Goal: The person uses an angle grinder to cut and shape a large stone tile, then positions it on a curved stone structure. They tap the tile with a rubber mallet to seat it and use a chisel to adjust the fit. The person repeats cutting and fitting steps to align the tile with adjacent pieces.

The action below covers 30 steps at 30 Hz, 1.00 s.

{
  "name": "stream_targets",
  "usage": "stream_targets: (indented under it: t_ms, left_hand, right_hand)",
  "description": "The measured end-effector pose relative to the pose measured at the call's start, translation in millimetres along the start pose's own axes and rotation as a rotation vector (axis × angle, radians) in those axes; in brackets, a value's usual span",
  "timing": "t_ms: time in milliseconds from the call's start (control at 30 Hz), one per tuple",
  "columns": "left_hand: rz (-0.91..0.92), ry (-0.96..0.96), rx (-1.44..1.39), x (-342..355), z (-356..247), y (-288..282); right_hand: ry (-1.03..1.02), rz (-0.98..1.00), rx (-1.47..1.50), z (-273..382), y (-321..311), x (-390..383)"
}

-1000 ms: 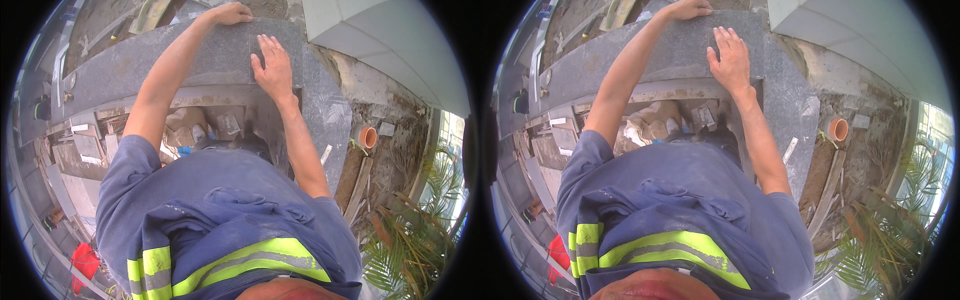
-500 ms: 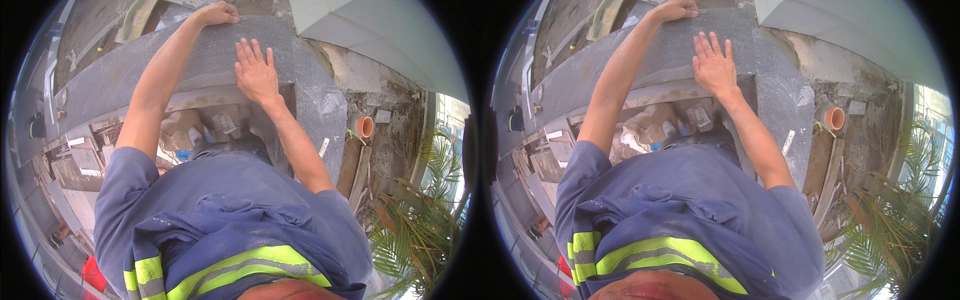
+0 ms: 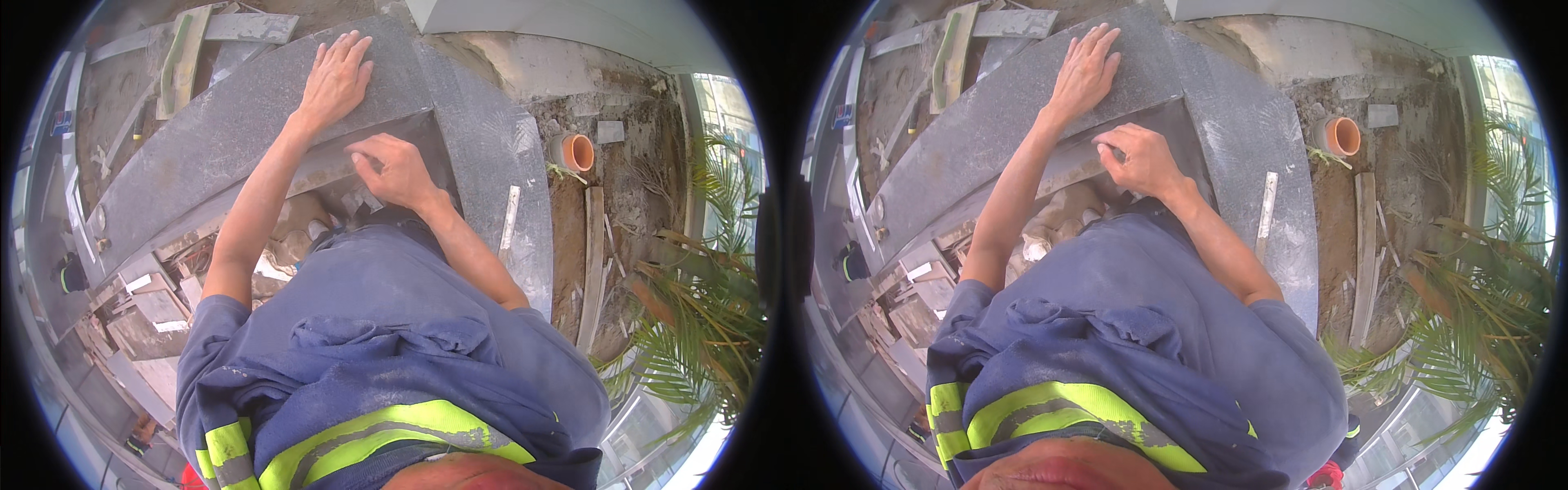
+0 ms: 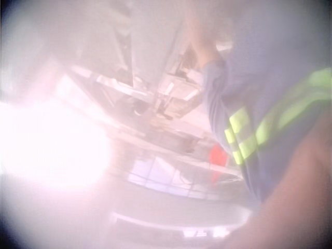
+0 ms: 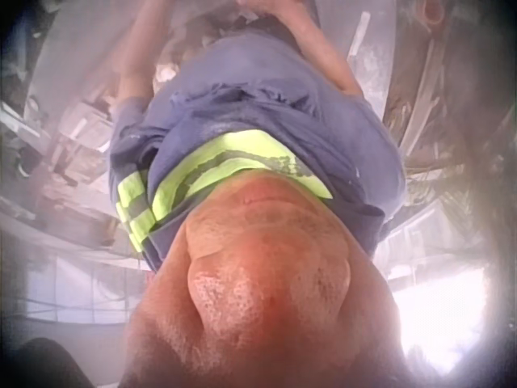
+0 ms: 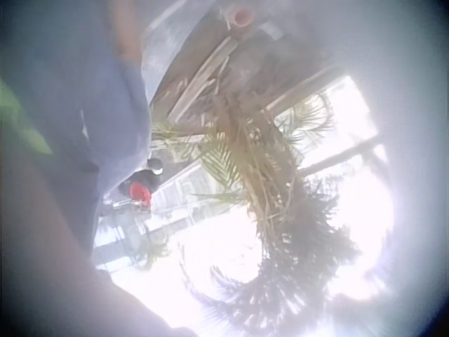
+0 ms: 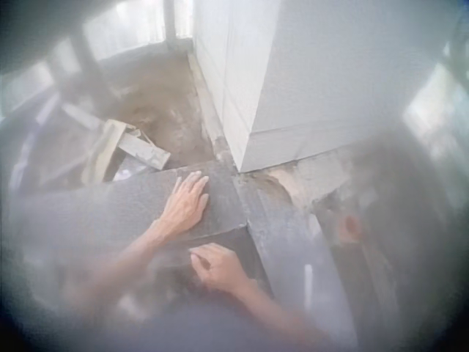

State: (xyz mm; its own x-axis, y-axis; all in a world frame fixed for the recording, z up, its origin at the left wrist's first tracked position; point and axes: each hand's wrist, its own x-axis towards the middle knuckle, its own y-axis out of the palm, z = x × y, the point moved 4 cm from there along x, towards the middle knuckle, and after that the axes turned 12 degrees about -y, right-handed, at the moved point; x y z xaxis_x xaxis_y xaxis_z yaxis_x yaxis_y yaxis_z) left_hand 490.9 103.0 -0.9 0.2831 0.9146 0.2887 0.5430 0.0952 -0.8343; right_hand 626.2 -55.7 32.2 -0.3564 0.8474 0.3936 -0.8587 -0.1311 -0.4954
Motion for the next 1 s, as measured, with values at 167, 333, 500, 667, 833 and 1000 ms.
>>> stream_targets:
  t_ms: [167, 333, 500, 667, 833, 1000]
  left_hand:
    - [0.005, -0.053, 0.258, -47.6, -37.9, 15.2]
    - [0.119, 0.022, 0.314, -103.2, -55.3, 9.8]
    - [0.189, 0.272, -0.001, -164.1, -63.1, -29.9]
    - [-0.02, -0.341, -0.178, -251.7, -7.1, -70.4]
    - [-0.457, -0.982, -0.225, -377.6, 55.3, -101.0]
    - [-0.637, -1.254, -0.302, -475.1, 122.5, -128.3]
  right_hand:
    - [0.037, 0.067, -0.026, -11.6, -21.8, -18.8]
    - [0.176, -0.028, 0.139, -23.2, -42.8, 5.6]
    - [0.057, 0.114, 0.247, -24.1, -25.9, 90.3]
    - [-0.17, 0.614, 0.281, 31.1, 39.4, 173.5]
    - [-0.494, 0.815, 0.077, 110.9, 163.9, 191.0]
    - [-0.549, 1.05, 0.151, 160.3, 301.1, 130.0]
